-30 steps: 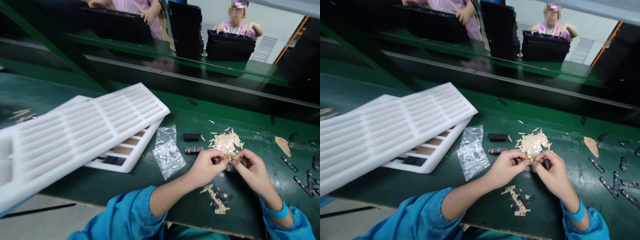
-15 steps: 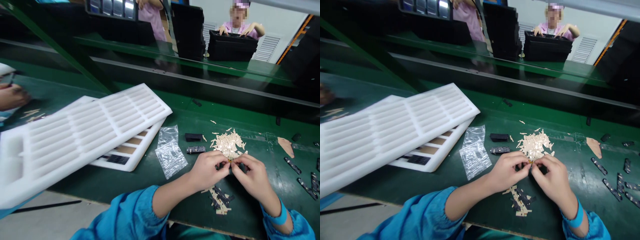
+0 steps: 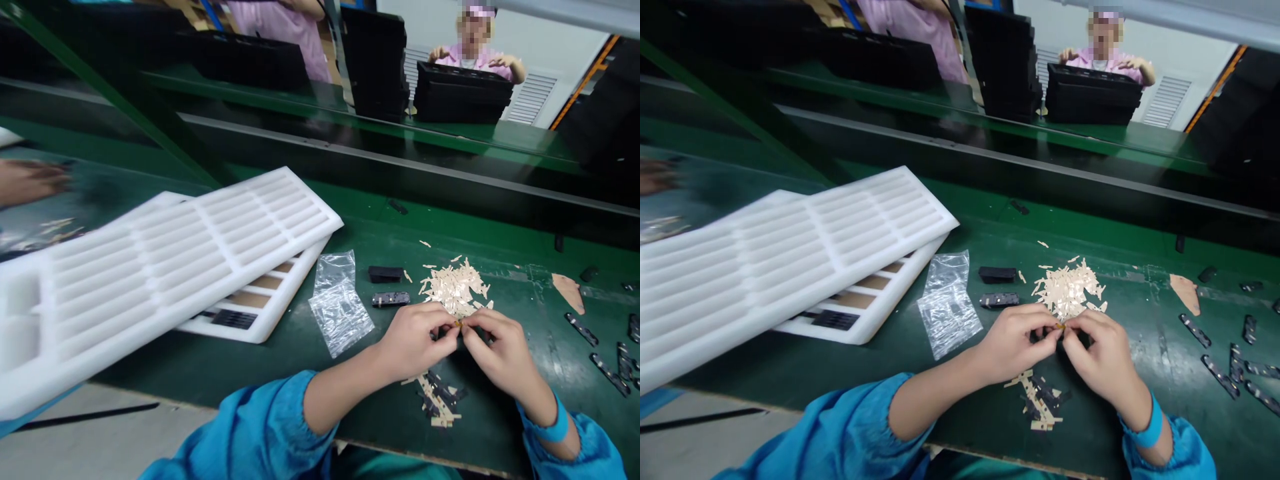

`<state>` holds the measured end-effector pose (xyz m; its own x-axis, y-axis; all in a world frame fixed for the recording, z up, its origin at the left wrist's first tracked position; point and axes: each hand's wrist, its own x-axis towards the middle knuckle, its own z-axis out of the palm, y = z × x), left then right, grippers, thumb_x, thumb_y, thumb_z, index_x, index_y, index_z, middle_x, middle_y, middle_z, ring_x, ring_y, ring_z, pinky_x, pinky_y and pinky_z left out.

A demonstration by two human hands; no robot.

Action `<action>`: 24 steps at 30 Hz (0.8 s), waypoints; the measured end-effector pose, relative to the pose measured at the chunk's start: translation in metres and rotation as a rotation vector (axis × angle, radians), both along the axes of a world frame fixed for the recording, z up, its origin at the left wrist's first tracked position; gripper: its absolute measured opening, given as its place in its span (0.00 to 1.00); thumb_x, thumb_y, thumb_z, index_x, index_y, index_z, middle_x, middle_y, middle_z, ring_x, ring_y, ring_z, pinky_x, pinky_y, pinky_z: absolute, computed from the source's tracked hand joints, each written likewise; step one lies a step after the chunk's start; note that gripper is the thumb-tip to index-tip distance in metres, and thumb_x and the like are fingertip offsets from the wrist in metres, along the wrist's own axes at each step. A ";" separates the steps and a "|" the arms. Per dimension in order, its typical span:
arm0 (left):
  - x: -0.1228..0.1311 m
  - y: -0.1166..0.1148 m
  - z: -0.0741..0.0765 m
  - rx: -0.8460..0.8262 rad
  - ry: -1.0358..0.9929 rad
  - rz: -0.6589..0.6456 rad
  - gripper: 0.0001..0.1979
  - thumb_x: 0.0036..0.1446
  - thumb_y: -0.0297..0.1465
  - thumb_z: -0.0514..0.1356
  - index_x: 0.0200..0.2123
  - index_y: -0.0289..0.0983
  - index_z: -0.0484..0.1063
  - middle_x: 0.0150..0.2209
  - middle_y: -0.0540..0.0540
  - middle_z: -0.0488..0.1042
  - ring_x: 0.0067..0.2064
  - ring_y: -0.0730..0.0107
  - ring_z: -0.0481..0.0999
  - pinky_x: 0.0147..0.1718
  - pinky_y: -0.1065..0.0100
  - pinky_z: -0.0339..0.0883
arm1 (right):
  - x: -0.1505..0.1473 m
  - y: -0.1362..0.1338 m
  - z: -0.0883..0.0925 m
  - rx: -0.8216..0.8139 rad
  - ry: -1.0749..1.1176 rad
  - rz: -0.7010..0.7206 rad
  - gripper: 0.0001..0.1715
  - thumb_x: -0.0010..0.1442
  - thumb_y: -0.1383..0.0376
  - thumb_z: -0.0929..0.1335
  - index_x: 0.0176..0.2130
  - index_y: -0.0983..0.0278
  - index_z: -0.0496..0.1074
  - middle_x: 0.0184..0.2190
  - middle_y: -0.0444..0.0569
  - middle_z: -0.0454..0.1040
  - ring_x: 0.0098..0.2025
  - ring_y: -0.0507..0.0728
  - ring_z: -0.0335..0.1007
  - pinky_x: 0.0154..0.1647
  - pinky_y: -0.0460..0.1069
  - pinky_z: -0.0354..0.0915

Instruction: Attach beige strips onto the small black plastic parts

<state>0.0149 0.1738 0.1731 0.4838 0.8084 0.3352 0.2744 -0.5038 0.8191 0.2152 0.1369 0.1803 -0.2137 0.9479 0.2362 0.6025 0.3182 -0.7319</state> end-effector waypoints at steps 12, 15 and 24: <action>-0.010 0.008 0.017 -0.070 -0.115 0.148 0.05 0.58 0.25 0.62 0.31 0.35 0.79 0.28 0.50 0.76 0.29 0.76 0.71 0.26 0.75 0.62 | 0.009 0.011 0.000 -0.069 0.069 -0.171 0.13 0.63 0.62 0.68 0.32 0.62 0.81 0.29 0.48 0.79 0.28 0.55 0.70 0.29 0.49 0.61; -0.008 0.005 0.017 -0.041 -0.104 0.104 0.06 0.58 0.25 0.62 0.31 0.35 0.79 0.28 0.50 0.75 0.28 0.76 0.71 0.26 0.75 0.62 | -0.005 -0.001 0.010 -0.033 0.127 -0.156 0.10 0.64 0.61 0.70 0.36 0.62 0.82 0.33 0.48 0.80 0.30 0.55 0.71 0.31 0.49 0.63; -0.005 -0.005 0.013 0.044 -0.100 0.037 0.07 0.61 0.27 0.61 0.33 0.35 0.80 0.29 0.48 0.77 0.28 0.75 0.72 0.25 0.75 0.64 | -0.013 -0.010 0.008 0.015 0.078 -0.206 0.12 0.63 0.67 0.67 0.31 0.62 0.80 0.29 0.47 0.79 0.30 0.55 0.72 0.31 0.49 0.65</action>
<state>0.0096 0.1689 0.1860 0.4164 0.8082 0.4163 0.2111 -0.5314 0.8204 0.2026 0.1265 0.1882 0.0035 0.9659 0.2588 0.5977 0.2055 -0.7749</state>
